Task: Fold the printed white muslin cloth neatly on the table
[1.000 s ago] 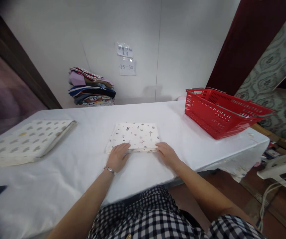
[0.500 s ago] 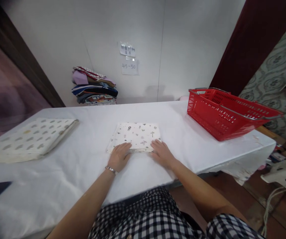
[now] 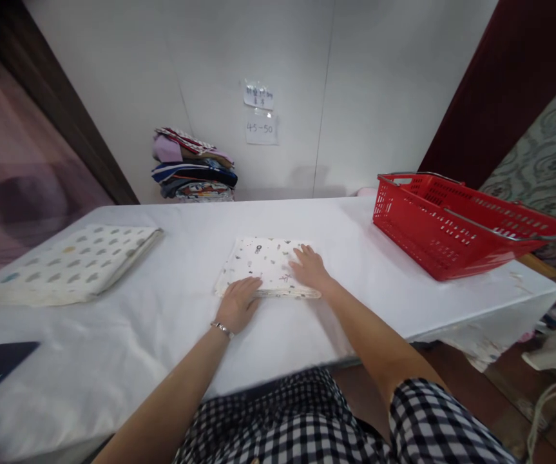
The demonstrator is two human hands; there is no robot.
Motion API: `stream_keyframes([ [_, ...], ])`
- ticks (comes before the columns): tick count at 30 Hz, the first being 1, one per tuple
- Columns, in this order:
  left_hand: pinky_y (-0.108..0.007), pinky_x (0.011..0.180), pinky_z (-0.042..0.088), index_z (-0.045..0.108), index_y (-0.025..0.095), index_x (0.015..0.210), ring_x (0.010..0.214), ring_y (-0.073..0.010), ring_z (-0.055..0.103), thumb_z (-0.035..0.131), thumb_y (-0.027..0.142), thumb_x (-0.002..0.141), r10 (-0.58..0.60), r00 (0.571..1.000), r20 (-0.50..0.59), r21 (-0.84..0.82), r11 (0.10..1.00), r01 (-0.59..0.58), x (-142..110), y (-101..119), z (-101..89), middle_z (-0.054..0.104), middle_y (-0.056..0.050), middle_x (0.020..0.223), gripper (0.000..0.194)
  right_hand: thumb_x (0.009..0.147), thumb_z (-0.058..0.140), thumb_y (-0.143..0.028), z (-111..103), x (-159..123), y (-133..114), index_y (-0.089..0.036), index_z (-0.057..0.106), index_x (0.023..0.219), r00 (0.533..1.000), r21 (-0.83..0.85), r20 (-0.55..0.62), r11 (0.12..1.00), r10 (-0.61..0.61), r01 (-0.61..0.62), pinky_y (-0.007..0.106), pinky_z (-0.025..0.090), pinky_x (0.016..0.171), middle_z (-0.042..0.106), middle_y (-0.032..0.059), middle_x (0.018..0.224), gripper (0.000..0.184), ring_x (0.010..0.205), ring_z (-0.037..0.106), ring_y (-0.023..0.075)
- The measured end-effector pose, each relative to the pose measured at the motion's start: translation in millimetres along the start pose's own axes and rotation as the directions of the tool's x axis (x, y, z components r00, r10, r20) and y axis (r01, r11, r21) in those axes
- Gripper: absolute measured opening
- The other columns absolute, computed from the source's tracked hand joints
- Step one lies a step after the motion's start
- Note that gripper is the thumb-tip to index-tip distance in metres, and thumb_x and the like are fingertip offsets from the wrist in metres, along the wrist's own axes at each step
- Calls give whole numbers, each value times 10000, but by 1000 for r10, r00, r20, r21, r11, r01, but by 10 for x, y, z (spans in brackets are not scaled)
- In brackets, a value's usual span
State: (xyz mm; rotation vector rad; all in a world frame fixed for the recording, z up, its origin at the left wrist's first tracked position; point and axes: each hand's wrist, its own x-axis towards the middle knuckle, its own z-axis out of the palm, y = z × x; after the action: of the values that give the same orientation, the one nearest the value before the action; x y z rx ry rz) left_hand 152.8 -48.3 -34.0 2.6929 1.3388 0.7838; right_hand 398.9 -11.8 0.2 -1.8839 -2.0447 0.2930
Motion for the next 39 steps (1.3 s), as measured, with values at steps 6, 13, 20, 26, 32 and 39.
stream_keyframes([
  [6,-428,1008,307,527,217,1175,1188,-216,435,474,204,792,-7,1000,5,-36,999,8,0,12,-3,539,-43,1247,387,851,373,-468,109,150,135,-222,425,1276,996,-115,83,993,33,-24,406,213,1046,219,58,1456,493,1344,108,228],
  [13,-364,907,395,610,208,972,1013,-179,552,431,269,845,-62,990,-129,-206,978,34,-16,11,-100,651,-40,1035,228,839,391,-473,158,134,193,-203,460,1256,999,-53,41,998,23,-21,364,196,1064,238,50,1449,502,1346,105,221],
  [20,-310,779,432,610,211,785,794,-153,587,403,273,852,-230,947,-224,-255,952,171,-38,3,-220,660,-22,798,226,815,407,-484,247,131,288,-168,308,1363,985,85,-67,985,157,-151,392,146,1086,114,56,1482,641,1352,56,242],
  [26,-314,796,419,614,211,791,809,-164,586,400,289,847,-305,911,-277,-214,944,251,-55,-39,-231,661,-29,817,234,819,387,-485,203,82,253,-175,193,1406,963,194,-59,950,262,-246,399,181,1077,122,78,1480,691,1340,149,247],
  [32,-308,826,425,619,221,871,905,-180,570,407,320,826,-485,836,-257,-231,871,434,1,-221,-276,659,-29,919,238,816,393,-479,200,69,253,-180,197,1402,960,220,-45,941,275,-259,398,196,1069,151,84,1473,687,1328,193,257],
  [39,-342,849,425,529,179,1153,1039,-234,534,469,359,773,-657,754,-10,-157,745,648,404,-339,-360,547,-92,1209,425,812,402,-475,266,82,323,-174,229,1388,963,238,-89,944,254,-227,391,205,1066,200,94,1459,673,1328,196,243],
])
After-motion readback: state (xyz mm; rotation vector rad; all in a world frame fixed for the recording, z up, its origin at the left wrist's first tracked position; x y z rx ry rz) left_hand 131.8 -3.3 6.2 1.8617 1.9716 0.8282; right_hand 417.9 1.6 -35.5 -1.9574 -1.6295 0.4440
